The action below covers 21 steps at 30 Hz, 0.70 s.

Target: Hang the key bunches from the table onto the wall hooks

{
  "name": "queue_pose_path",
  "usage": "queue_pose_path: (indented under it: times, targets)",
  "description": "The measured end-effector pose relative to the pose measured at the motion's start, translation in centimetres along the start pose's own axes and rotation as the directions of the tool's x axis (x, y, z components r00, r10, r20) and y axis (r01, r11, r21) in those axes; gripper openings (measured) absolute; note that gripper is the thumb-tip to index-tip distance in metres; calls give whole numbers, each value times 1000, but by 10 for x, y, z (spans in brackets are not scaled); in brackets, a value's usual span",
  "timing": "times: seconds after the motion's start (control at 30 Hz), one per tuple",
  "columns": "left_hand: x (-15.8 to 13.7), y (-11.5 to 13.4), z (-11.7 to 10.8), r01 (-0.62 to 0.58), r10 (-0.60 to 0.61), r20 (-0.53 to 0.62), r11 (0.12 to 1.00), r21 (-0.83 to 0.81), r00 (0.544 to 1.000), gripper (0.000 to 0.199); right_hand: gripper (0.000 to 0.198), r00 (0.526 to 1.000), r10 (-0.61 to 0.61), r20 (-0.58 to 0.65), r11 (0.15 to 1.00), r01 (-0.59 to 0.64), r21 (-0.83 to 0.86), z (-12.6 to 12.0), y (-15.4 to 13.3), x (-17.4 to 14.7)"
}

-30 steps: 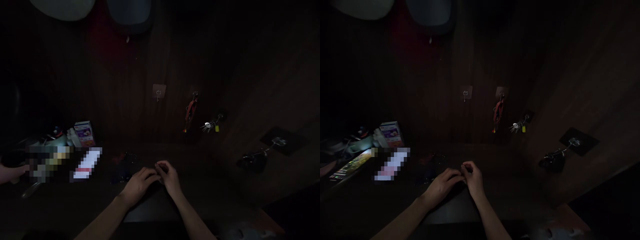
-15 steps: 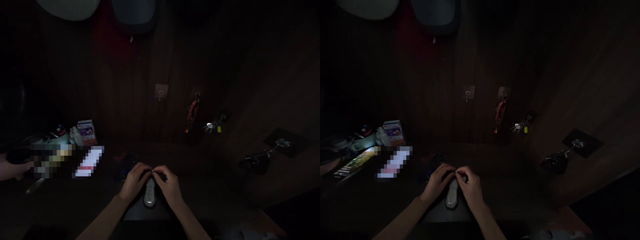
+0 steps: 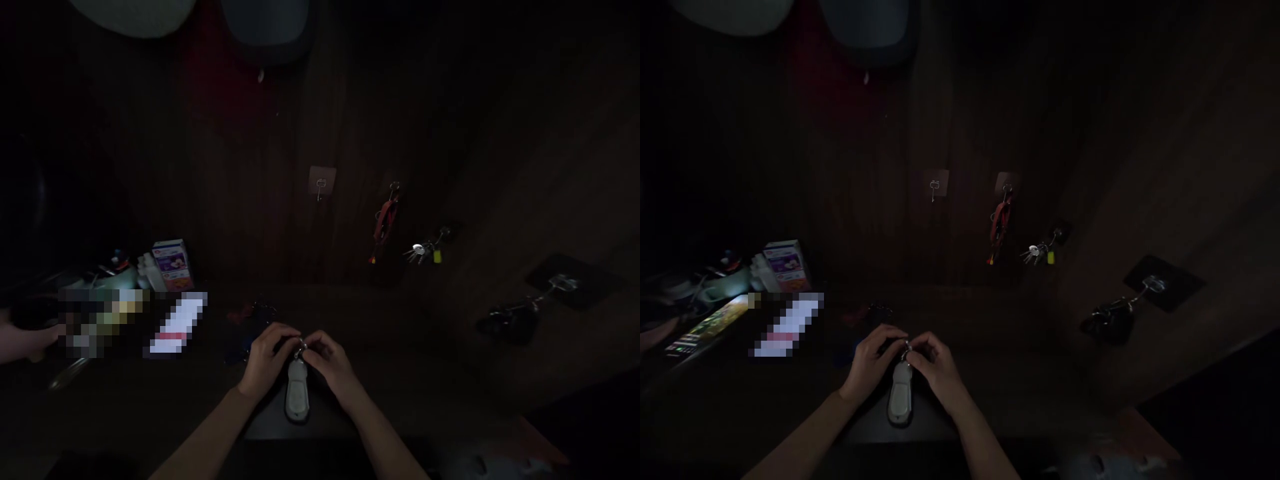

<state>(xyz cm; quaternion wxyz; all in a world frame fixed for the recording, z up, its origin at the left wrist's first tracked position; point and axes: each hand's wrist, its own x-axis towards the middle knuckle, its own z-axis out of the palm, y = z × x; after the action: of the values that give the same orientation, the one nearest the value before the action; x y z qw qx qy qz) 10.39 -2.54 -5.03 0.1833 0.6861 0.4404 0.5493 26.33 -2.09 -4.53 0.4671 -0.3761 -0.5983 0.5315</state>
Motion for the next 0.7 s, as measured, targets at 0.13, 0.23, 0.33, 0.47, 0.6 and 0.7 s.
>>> queue_pose_path:
  times: [0.13, 0.23, 0.33, 0.47, 0.6, 0.7]
  targets:
    - [1, 2, -1, 37, -37, 3, 999, -1, 999, 15, 25, 1000, 6, -12, 997, -5, 73, 1, 10, 2]
    - [2, 1, -2, 85, -84, -8, 996, 25, 996, 18, 25, 999, 25, -39, 990, -19, 143, -2, 11, 2]
    - [3, 0, -3, 152, -150, -33, 987, 53, 988, 21, 31, 989, 32, -144, 976, 0, 218, -10, 4, 1]
    - [4, -1, -4, 193, -193, -1, 979, 71, 981, 24, 50, 931, -12, -366, 989, 66, 135, -29, -15, -2]
    - [3, -3, -3, 193, -199, 43, 975, 112, 979, 24, 40, 797, -189, -574, 981, 124, -149, -57, -30, -9]
    - [4, -6, -1, 201, -212, 69, 970, 136, 975, 23, 37, 613, -368, -699, 917, 113, -383, -81, -41, -18]
